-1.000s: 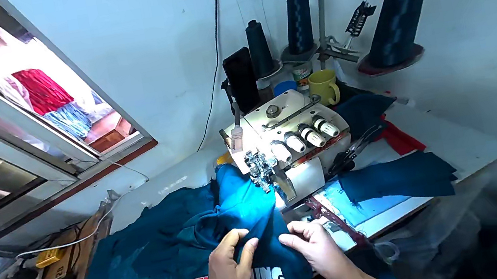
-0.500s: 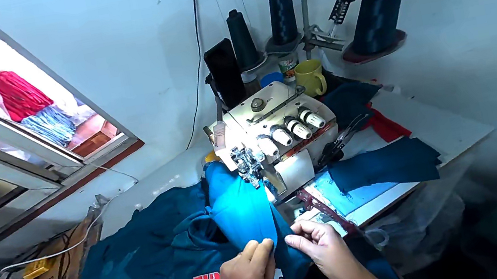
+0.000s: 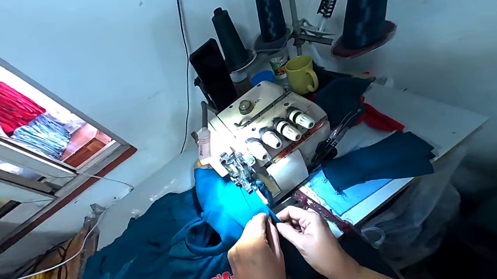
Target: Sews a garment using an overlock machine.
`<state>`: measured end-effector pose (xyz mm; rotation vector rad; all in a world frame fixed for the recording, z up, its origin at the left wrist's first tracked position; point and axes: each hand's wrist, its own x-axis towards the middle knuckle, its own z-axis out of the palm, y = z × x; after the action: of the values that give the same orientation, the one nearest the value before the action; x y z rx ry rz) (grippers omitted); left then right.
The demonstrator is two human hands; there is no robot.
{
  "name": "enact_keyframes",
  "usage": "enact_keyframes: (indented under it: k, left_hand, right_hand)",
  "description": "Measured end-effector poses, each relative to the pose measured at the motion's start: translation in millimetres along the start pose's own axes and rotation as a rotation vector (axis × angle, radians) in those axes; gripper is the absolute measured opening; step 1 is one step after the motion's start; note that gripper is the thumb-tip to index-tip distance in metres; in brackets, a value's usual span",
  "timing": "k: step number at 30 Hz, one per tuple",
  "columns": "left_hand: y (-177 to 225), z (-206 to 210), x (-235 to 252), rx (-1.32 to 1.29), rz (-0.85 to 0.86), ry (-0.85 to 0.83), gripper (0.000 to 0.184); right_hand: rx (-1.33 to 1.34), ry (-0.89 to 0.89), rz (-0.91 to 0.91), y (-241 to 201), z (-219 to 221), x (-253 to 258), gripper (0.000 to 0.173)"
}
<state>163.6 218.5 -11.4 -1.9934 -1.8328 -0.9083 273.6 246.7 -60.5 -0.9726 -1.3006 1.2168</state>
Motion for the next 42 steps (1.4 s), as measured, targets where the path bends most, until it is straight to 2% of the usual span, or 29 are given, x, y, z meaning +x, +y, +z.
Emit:
enact_keyframes:
  k: [3, 6, 12, 16, 24, 29, 34, 39, 42]
  left_hand:
    - [0.0, 0.1, 3.5, 0.027, -0.036, 0.02, 0.016]
    - [-6.9, 0.9, -0.6, -0.08, -0.108, 0.007, 0.014]
    - [-20.4, 2.1, -7.2, -0.288, -0.104, -0.03, 0.014]
    - [-24.1, -0.5, -11.3, -0.321, 0.035, 0.031, 0.018]
    - [-19.8, 9.6, -18.2, -0.2, 0.149, 0.115, 0.02]
    - [-7.7, 11.6, -4.1, -0.03, 0.12, 0.132, 0.019]
    - [-12.2, 18.3, 11.9, 0.007, 0.098, 0.15, 0.02]
    - [-9.0, 19.9, 8.6, 0.049, 0.104, 0.15, 0.02]
    - [-2.8, 21.0, 5.2, 0.141, 0.089, 0.123, 0.023]
  right_hand:
    - [-0.01, 0.0, -0.003, -0.3, -0.3, 3.6, 0.014]
    - [-0.007, -0.018, 0.013, -0.2, -3.3, 1.4, 0.012]
    - [0.192, -0.139, 0.26, -9.2, -7.4, 4.5, 0.006]
    - [0.195, -0.114, 0.221, -11.6, -10.4, -3.6, 0.006]
    - [0.196, -0.004, 0.123, -11.4, -8.9, -18.2, 0.008]
    - [0.191, 0.037, 0.084, -9.9, 1.7, -8.4, 0.009]
    - [0.175, 0.084, 0.039, -3.9, 17.0, 8.9, 0.012]
    - [0.15, 0.151, -0.019, 0.9, 23.9, 5.8, 0.013]
    - [0.182, 0.124, -0.029, 0.6, 26.5, 6.9, 0.016]
